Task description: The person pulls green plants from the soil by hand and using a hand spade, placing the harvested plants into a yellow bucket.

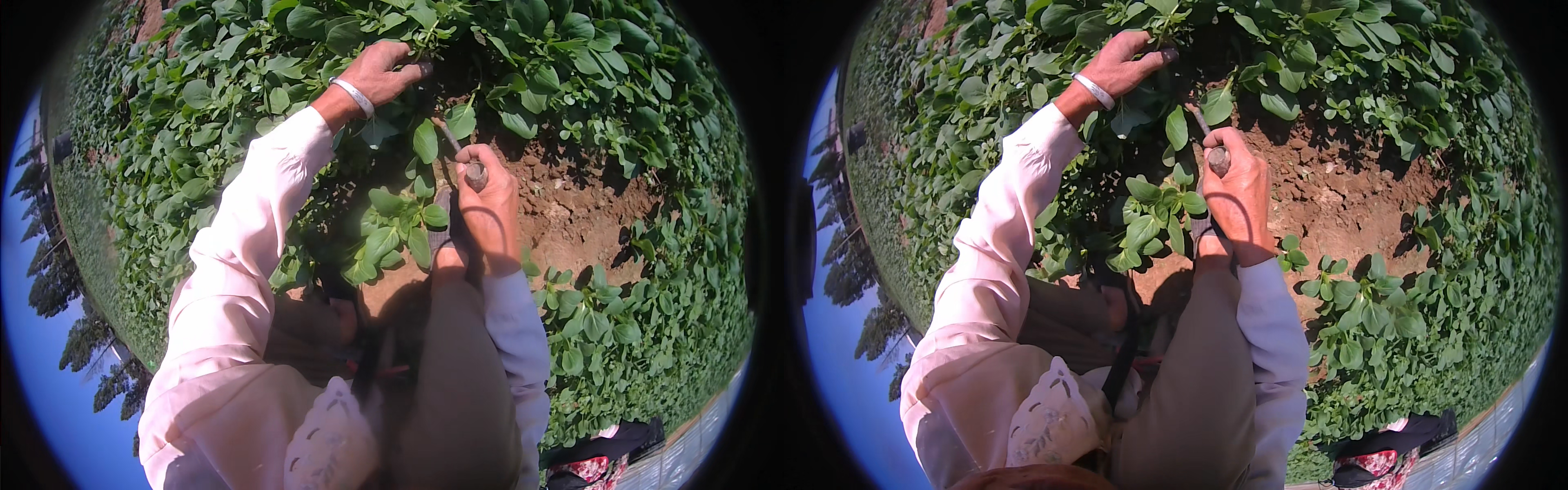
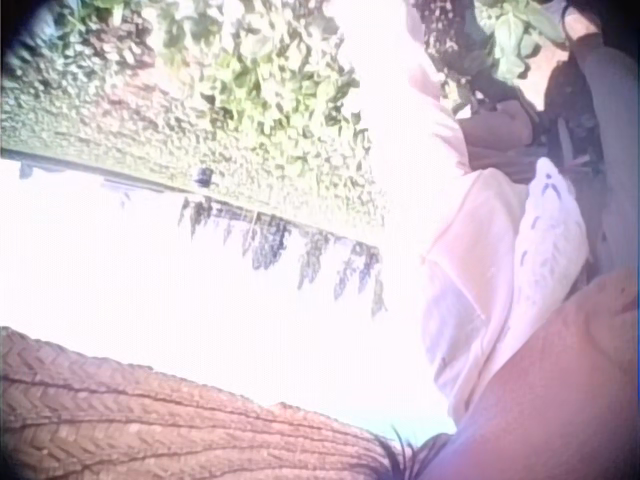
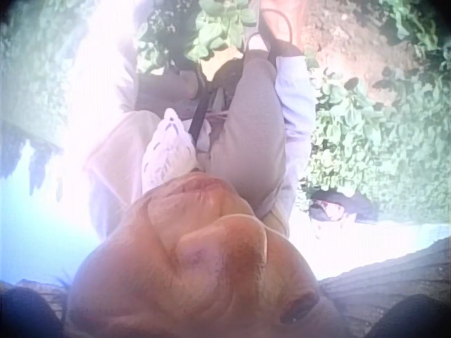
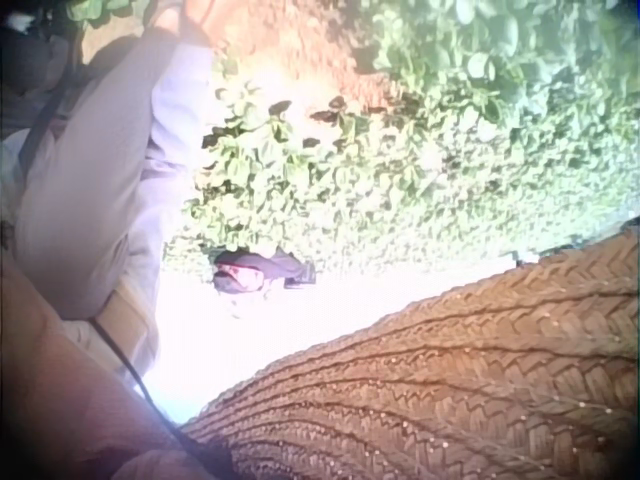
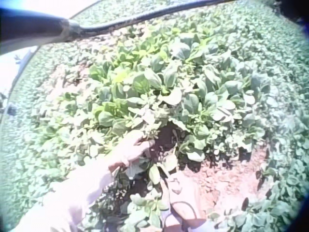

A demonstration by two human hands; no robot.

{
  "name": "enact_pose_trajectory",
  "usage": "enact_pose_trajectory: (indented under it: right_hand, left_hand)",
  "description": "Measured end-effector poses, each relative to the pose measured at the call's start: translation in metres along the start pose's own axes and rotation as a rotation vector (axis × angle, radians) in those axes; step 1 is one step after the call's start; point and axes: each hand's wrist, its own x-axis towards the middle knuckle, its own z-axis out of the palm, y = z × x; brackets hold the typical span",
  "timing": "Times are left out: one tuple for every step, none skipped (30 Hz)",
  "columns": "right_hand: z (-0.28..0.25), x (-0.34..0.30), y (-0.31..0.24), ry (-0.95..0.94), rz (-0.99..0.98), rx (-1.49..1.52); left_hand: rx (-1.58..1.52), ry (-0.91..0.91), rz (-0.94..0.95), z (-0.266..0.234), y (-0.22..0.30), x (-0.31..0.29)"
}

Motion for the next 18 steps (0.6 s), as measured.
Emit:
enact_pose_trajectory:
  right_hand:
    - [0.002,0.000,0.001,0.013,-0.008,0.026]
    - [0.002,-0.002,0.003,0.035,-0.007,0.041]
    - [0.002,-0.002,0.007,0.059,-0.005,0.059]
    - [0.001,-0.002,0.010,0.059,0.012,0.010]
    - [0.002,0.000,0.010,0.087,-0.002,-0.004]
    - [0.005,0.004,0.010,0.116,-0.016,-0.019]
    - [0.007,0.009,0.009,0.146,-0.028,-0.034]
    - [0.009,0.013,0.010,0.174,-0.039,-0.051]
    - [0.011,0.017,0.009,0.161,-0.039,-0.068]
    - [0.013,0.021,0.009,0.148,-0.039,-0.086]
    - [0.015,0.024,0.009,0.134,-0.038,-0.101]
    - [0.017,0.025,0.009,0.129,-0.020,-0.118]
    - [0.021,0.030,0.008,0.149,-0.054,-0.131]
    - [0.023,0.035,0.009,0.170,-0.076,-0.149]
    - [0.026,0.041,0.003,0.192,-0.107,-0.165]
    - [0.027,0.050,-0.005,0.164,-0.023,-0.207]
    - [0.021,0.055,-0.006,0.160,-0.009,-0.183]
    - [0.017,0.061,0.003,0.153,-0.006,-0.105]
  left_hand:
    - [0.190,-0.107,0.039,0.006,-0.001,-0.007]
    - [0.227,-0.095,0.173,0.019,-0.008,-0.017]
    - [0.266,-0.085,0.308,0.026,-0.004,-0.026]
    - [0.325,-0.129,0.205,0.033,0.000,-0.034]
    - [0.384,-0.166,0.099,0.035,0.011,-0.039]
    - [0.392,-0.066,0.128,0.040,0.012,-0.038]
    - [0.405,-0.007,0.154,0.042,0.011,-0.030]
    - [0.443,0.001,0.122,0.043,0.013,-0.021]
    - [0.488,0.012,0.087,0.042,0.013,-0.010]
    - [0.530,-0.047,0.057,0.042,0.007,0.004]
    - [0.635,-0.154,-0.006,0.038,0.006,0.017]
    - [0.657,-0.145,0.008,0.037,0.005,0.020]
    - [0.679,-0.136,0.021,0.035,0.004,0.025]
    - [0.739,-0.166,0.011,0.035,0.019,0.028]
    - [0.858,-0.177,0.018,0.041,0.012,0.032]
    - [0.867,-0.169,-0.011,0.044,0.004,0.037]
    - [0.869,-0.160,-0.034,0.045,0.010,0.041]
    - [0.838,-0.199,-0.050,0.044,0.014,0.044]
